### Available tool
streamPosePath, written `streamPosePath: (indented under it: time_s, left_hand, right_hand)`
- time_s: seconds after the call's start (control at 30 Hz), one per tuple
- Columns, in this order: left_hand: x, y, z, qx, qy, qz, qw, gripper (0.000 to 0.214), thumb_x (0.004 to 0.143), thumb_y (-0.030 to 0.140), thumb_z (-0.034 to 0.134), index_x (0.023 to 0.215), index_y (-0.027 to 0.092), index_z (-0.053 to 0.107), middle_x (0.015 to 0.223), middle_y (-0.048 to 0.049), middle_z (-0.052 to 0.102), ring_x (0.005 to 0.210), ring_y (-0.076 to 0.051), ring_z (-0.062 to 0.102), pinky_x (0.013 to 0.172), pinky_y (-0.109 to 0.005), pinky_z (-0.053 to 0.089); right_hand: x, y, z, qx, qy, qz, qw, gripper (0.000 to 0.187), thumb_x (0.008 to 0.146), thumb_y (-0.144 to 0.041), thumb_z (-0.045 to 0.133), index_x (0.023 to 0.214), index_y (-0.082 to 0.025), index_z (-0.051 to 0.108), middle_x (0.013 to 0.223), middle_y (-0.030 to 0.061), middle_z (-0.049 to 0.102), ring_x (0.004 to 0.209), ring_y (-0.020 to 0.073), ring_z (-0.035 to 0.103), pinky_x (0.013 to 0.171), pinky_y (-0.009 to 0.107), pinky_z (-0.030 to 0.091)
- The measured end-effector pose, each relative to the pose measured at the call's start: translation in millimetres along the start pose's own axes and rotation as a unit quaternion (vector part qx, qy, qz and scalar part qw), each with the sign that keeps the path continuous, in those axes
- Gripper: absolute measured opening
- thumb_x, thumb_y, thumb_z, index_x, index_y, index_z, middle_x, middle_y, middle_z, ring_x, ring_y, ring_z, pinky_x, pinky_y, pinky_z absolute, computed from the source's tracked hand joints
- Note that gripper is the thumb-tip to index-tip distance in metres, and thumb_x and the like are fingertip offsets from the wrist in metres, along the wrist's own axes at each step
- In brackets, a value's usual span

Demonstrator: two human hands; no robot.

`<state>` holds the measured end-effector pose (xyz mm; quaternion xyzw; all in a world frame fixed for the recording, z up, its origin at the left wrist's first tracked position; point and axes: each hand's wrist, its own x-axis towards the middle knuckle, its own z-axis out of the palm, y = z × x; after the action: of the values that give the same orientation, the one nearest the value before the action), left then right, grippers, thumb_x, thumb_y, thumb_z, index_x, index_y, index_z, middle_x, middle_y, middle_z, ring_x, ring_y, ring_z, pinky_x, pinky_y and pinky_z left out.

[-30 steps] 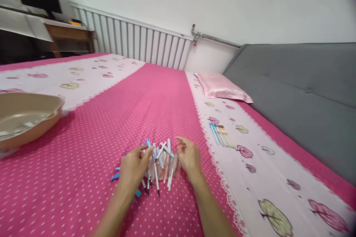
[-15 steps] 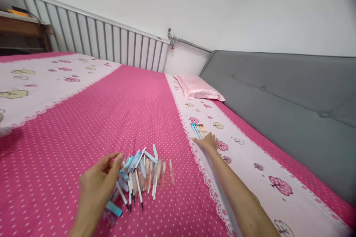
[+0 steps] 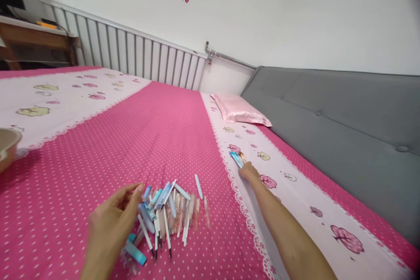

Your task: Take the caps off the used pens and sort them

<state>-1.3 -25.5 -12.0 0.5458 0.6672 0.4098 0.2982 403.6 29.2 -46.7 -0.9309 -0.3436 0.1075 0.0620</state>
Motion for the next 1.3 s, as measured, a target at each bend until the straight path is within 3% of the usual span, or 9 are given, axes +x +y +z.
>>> streamPosePath:
  time_s: [0.13,0.27,0.43,0.5,0.63,0.7,0.83,1.07,1.3]
  left_hand:
    - [2.2,-3.8,-4.5,-0.013,0.018,-0.01,1.0,0.055,0.066,0.066,0.051,0.093,0.02,0.065,0.072,-0.0025,0.068,0.065,-0.021,0.064,0.056,-0.028,0.049]
    - [2.0,-4.8,-10.3,-0.028,0.025,0.002,0.999,0.053,0.069,0.063,0.05,0.094,0.018,0.065,0.071,-0.0037,0.068,0.066,-0.021,0.063,0.057,-0.028,0.049]
    - [-1.3,-2.2,-18.1,0.027,0.027,0.054,0.998,0.041,0.076,0.049,0.049,0.096,0.017,0.065,0.075,-0.004,0.066,0.064,-0.019,0.061,0.064,-0.031,0.049]
    - [-2.8,-2.1,-18.5,0.052,0.012,0.105,0.993,0.039,0.075,0.043,0.054,0.103,0.018,0.063,0.089,-0.0065,0.065,0.069,-0.019,0.062,0.068,-0.033,0.05]
    - [-8.3,-4.6,-10.7,0.074,-0.051,0.26,0.961,0.062,0.063,0.027,0.07,0.121,0.021,0.051,0.132,-0.0131,0.044,0.118,-0.028,0.046,0.095,-0.042,0.041]
    - [-12.6,-5.6,-4.3,0.08,-0.082,0.294,0.949,0.072,0.059,0.026,0.075,0.125,0.023,0.046,0.139,-0.0144,0.036,0.128,-0.031,0.034,0.101,-0.047,0.035]
    - [-19.3,-4.8,5.5,0.104,-0.103,0.309,0.94,0.076,0.061,0.028,0.074,0.129,0.021,0.041,0.141,-0.0163,0.032,0.129,-0.032,0.031,0.103,-0.05,0.031]
    - [-17.6,-4.9,8.2,0.129,-0.092,0.306,0.939,0.049,0.068,0.007,0.051,0.116,0.019,0.051,0.109,-0.0096,0.059,0.105,-0.024,0.05,0.092,-0.042,0.038]
    - [-16.5,-0.4,3.3,0.192,-0.1,0.23,0.949,0.028,0.078,0.008,0.041,0.094,0.018,0.06,0.087,-0.0079,0.064,0.084,-0.021,0.057,0.076,-0.033,0.042]
  right_hand:
    - [-20.1,2.3,-8.7,-0.022,0.003,-0.075,0.997,0.035,0.088,-0.033,0.049,0.117,-0.013,0.048,0.105,0.01,0.059,0.088,0.0202,0.06,0.074,0.036,0.047]
    - [-52.9,-12.4,-31.7,-0.034,0.005,-0.228,0.973,0.036,0.084,-0.024,0.044,0.119,-0.013,0.041,0.098,0.0116,0.061,0.084,0.0218,0.06,0.064,0.029,0.039]
    - [-112.0,-53.0,-65.0,-0.063,-0.04,-0.437,0.896,0.029,0.074,-0.017,0.053,0.103,-0.022,0.047,0.084,0.0014,0.059,0.071,0.0169,0.054,0.057,0.024,0.03]
    - [-138.3,-67.8,-70.6,-0.083,-0.052,-0.493,0.865,0.027,0.072,-0.013,0.052,0.097,-0.022,0.047,0.08,-0.0002,0.058,0.066,0.0148,0.051,0.054,0.023,0.026]
    - [-184.4,-85.1,-65.2,-0.165,0.004,-0.599,0.783,0.028,0.071,-0.003,0.049,0.092,-0.02,0.046,0.078,0.0008,0.056,0.062,0.0136,0.048,0.051,0.023,0.022]
    - [-201.5,-88.9,-59.3,-0.198,0.038,-0.629,0.75,0.023,0.073,-0.002,0.046,0.089,-0.019,0.047,0.075,0.0018,0.056,0.062,0.0147,0.047,0.051,0.025,0.021]
    - [-226.2,-93.8,-54.8,-0.234,0.1,-0.655,0.712,0.018,0.079,-0.004,0.038,0.084,-0.018,0.047,0.071,0.0039,0.054,0.061,0.0175,0.046,0.052,0.028,0.02]
    - [-247.5,-95.9,-61.9,-0.198,0.136,-0.68,0.693,0.024,0.072,0.0,0.036,0.082,-0.019,0.046,0.069,0.0034,0.052,0.056,0.0174,0.043,0.051,0.03,0.019]
    - [-241.9,-86.9,-76.0,-0.183,0.125,-0.678,0.701,0.023,0.071,0.0,0.037,0.08,-0.021,0.043,0.067,0.0012,0.05,0.055,0.0154,0.041,0.05,0.029,0.019]
